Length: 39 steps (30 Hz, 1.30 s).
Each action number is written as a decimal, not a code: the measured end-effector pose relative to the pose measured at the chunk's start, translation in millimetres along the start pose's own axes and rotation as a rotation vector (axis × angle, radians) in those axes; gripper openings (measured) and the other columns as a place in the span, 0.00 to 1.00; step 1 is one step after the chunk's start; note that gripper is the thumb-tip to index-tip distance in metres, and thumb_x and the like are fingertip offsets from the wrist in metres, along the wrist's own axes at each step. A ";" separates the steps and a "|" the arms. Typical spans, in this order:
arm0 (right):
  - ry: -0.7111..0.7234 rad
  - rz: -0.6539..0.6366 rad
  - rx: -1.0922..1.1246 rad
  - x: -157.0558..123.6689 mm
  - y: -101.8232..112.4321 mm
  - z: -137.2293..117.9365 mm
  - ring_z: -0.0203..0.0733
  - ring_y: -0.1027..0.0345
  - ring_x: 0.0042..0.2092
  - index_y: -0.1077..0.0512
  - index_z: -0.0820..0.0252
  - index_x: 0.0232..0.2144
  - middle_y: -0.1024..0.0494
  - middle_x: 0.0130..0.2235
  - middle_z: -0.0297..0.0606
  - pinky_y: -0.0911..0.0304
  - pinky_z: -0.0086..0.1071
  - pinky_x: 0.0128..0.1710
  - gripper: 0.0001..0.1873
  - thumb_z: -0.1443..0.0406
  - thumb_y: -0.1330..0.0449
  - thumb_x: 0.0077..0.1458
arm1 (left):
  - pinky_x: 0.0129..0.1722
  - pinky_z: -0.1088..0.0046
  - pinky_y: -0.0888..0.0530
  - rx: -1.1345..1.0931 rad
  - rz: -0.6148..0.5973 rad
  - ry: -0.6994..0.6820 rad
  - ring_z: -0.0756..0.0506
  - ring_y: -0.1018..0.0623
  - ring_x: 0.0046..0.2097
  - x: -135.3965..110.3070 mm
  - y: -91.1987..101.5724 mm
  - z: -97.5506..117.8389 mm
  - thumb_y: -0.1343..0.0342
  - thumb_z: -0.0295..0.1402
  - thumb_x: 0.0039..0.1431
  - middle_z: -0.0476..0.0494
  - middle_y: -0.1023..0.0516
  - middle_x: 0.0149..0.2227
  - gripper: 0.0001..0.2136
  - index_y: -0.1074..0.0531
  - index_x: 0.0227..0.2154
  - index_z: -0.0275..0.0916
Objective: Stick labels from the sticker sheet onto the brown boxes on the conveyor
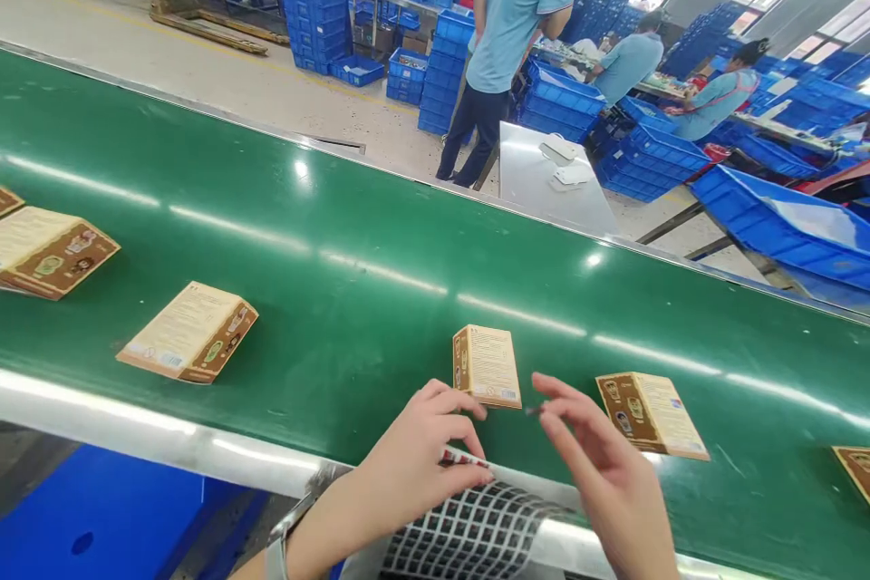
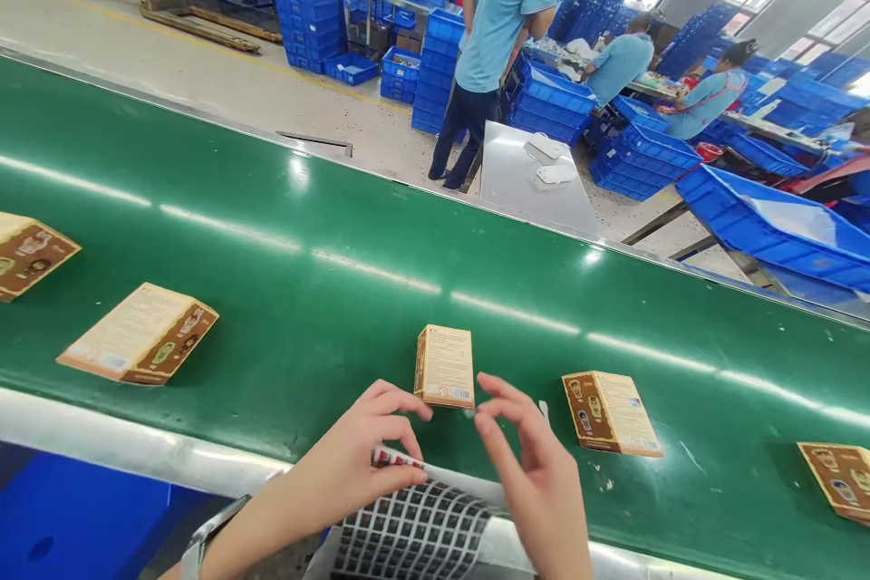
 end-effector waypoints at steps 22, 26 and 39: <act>-0.399 0.395 0.249 27.5 -34.1 79.1 0.47 0.25 0.43 0.23 0.61 0.34 0.19 0.46 0.45 0.28 0.37 0.40 0.25 0.47 0.29 0.43 | 0.68 0.49 0.41 0.372 -0.252 -0.310 0.40 0.45 0.72 11.0 -28.2 -7.1 0.37 0.31 0.61 0.48 0.41 0.70 0.05 0.23 0.28 0.39; -0.357 0.417 0.157 25.4 -31.4 72.7 0.48 0.25 0.40 0.23 0.61 0.34 0.18 0.41 0.45 0.29 0.37 0.37 0.24 0.47 0.31 0.45 | 0.68 0.49 0.41 0.376 -0.259 -0.315 0.40 0.45 0.72 10.1 -29.2 -7.6 0.39 0.30 0.61 0.46 0.40 0.70 0.05 0.22 0.29 0.38; -0.287 0.425 0.028 21.8 -33.2 59.3 0.48 0.25 0.37 0.25 0.60 0.34 0.19 0.35 0.41 0.31 0.39 0.37 0.23 0.47 0.33 0.47 | 0.63 0.40 0.37 0.392 -0.306 -0.345 0.35 0.45 0.72 9.0 -32.7 -12.0 0.38 0.24 0.54 0.44 0.43 0.71 0.04 0.22 0.25 0.37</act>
Point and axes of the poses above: each hand's wrist, its own x-axis towards the middle knuckle, its own y-axis out of the back of the hand, z = x × y, the point moved 10 cm from there along x, towards the middle knuckle
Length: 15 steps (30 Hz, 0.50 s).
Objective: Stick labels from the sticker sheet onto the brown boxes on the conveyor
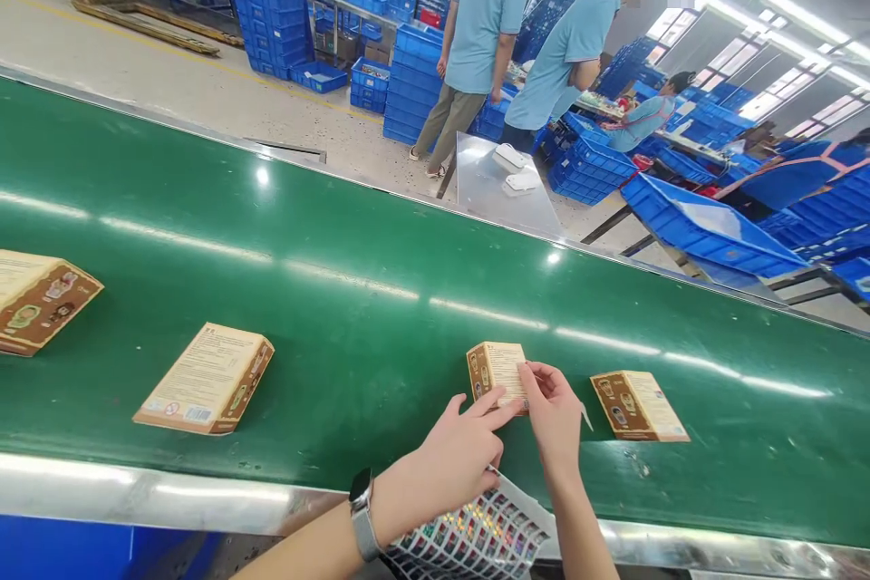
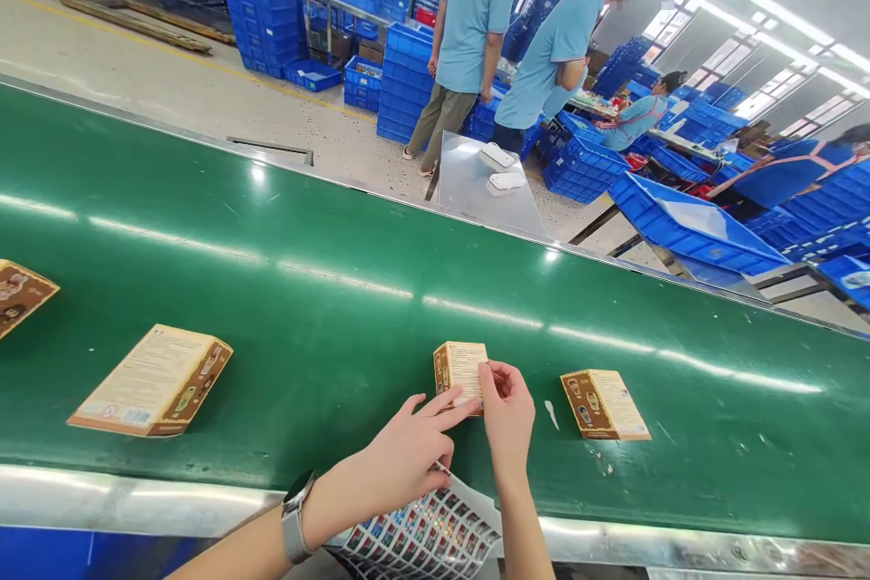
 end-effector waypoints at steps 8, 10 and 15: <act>-0.015 0.098 0.018 21.7 20.4 -10.8 0.50 0.24 0.29 0.32 0.56 0.34 0.19 0.29 0.41 0.28 0.43 0.32 0.30 0.41 0.32 0.39 | 0.69 0.47 0.45 -0.099 0.015 -0.039 0.36 0.41 0.71 -11.5 18.8 6.5 0.35 0.28 0.56 0.42 0.38 0.69 0.02 0.20 0.29 0.37; 0.021 0.092 -0.001 11.0 35.1 -32.3 0.52 0.22 0.33 0.31 0.56 0.33 0.18 0.32 0.44 0.27 0.45 0.37 0.30 0.40 0.34 0.39 | 0.64 0.56 0.35 -0.151 0.031 -0.007 0.38 0.28 0.64 -28.2 28.6 7.6 0.35 0.34 0.58 0.41 0.25 0.61 0.05 0.19 0.34 0.39; 0.327 -0.218 -0.187 -96.9 2.7 -105.8 0.55 0.21 0.45 0.23 0.52 0.38 0.17 0.41 0.41 0.26 0.42 0.47 0.27 0.40 0.36 0.46 | 0.42 0.70 0.23 -0.223 0.108 0.197 0.44 0.17 0.38 -109.0 70.2 -2.7 0.38 0.44 0.61 0.46 0.15 0.36 0.13 0.20 0.40 0.40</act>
Point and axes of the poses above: each hand's wrist, its own x-axis towards the middle knuckle, its own y-axis out of the back of the hand, z = x × y, the point moved 10 cm from there along x, towards the middle knuckle
